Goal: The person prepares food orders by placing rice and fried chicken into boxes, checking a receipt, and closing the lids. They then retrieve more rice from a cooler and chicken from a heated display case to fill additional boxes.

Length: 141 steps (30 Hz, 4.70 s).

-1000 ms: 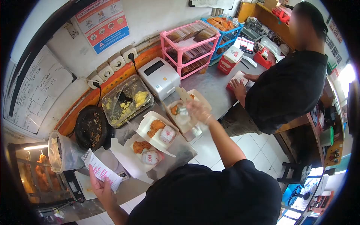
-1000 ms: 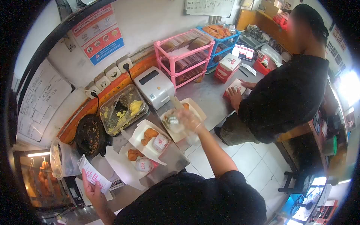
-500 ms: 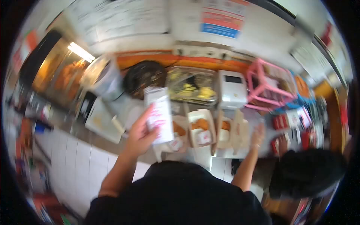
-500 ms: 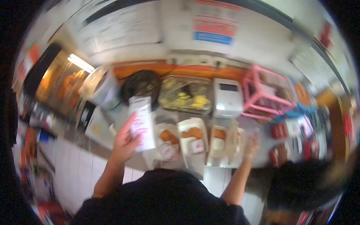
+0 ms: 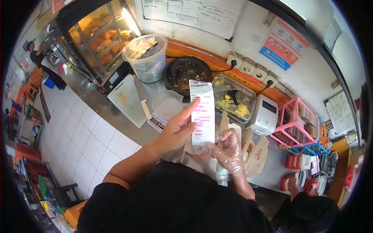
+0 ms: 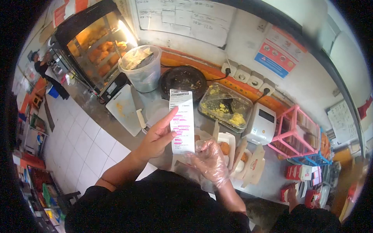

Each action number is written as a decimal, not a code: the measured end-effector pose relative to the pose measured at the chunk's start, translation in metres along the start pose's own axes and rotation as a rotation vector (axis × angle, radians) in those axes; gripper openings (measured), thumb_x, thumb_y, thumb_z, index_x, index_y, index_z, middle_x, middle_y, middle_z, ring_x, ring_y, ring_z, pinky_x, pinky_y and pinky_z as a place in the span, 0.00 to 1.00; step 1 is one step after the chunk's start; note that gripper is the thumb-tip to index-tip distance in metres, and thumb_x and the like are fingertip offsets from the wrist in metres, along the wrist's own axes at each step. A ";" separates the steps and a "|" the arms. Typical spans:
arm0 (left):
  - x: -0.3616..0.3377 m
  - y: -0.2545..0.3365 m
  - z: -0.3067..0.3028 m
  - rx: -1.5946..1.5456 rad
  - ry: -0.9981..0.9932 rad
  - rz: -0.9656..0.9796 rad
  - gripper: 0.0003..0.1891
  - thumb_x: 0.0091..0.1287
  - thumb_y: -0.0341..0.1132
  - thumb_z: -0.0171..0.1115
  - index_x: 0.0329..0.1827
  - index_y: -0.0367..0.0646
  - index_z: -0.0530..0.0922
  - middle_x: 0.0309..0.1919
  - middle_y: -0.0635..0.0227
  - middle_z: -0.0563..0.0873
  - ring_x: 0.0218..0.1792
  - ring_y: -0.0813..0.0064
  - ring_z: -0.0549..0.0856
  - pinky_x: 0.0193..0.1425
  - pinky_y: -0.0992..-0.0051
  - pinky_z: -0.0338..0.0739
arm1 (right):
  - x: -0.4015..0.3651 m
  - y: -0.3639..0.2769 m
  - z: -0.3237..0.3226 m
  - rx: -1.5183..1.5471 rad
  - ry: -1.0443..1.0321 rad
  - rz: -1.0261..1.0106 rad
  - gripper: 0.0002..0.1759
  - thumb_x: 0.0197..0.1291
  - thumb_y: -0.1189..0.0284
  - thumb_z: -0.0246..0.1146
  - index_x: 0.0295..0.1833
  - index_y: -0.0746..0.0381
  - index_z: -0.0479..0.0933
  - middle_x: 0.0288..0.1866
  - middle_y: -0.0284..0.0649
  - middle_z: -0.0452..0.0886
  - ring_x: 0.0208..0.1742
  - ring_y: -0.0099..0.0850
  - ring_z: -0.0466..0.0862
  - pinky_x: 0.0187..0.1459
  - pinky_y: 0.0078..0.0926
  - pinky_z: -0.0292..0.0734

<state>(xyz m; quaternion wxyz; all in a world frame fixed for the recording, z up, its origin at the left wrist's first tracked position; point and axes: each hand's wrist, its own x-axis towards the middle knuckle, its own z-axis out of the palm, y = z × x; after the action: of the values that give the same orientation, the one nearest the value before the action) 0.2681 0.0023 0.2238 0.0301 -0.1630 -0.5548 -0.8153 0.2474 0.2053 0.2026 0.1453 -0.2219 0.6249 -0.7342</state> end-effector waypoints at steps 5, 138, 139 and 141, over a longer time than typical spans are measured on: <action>-0.005 0.013 -0.034 0.120 0.079 0.101 0.34 0.66 0.17 0.47 0.75 0.40 0.48 0.71 0.64 0.60 0.68 0.76 0.62 0.69 0.75 0.54 | 0.083 0.015 -0.060 -0.510 0.306 0.030 0.23 0.59 0.69 0.64 0.57 0.65 0.68 0.36 0.38 0.81 0.40 0.26 0.80 0.43 0.23 0.75; -0.053 0.032 -0.075 -0.026 0.506 0.177 0.41 0.70 0.64 0.30 0.73 0.35 0.51 0.71 0.55 0.59 0.71 0.63 0.60 0.74 0.63 0.51 | 0.215 0.167 -0.200 -1.358 0.057 0.526 0.41 0.49 0.48 0.67 0.63 0.63 0.66 0.56 0.53 0.77 0.59 0.47 0.76 0.60 0.42 0.69; -0.053 0.033 -0.074 -0.065 0.513 0.168 0.40 0.71 0.62 0.29 0.73 0.35 0.51 0.71 0.54 0.59 0.71 0.62 0.60 0.74 0.63 0.52 | 0.218 0.170 -0.196 -1.459 0.080 0.556 0.40 0.51 0.49 0.66 0.64 0.62 0.64 0.56 0.53 0.77 0.59 0.47 0.76 0.59 0.41 0.70; -0.054 0.034 -0.076 -0.078 0.486 0.169 0.40 0.71 0.62 0.29 0.73 0.35 0.51 0.71 0.54 0.60 0.71 0.62 0.61 0.74 0.63 0.53 | 0.218 0.172 -0.196 -1.413 0.009 0.525 0.39 0.54 0.51 0.65 0.65 0.62 0.63 0.57 0.53 0.76 0.59 0.47 0.76 0.59 0.41 0.70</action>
<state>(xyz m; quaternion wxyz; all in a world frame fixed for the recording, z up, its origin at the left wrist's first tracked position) 0.3094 -0.0872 0.2128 0.2242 -0.0091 -0.4838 -0.8460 -0.0499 0.2347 0.0411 0.1361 -0.1031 0.9801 -0.1008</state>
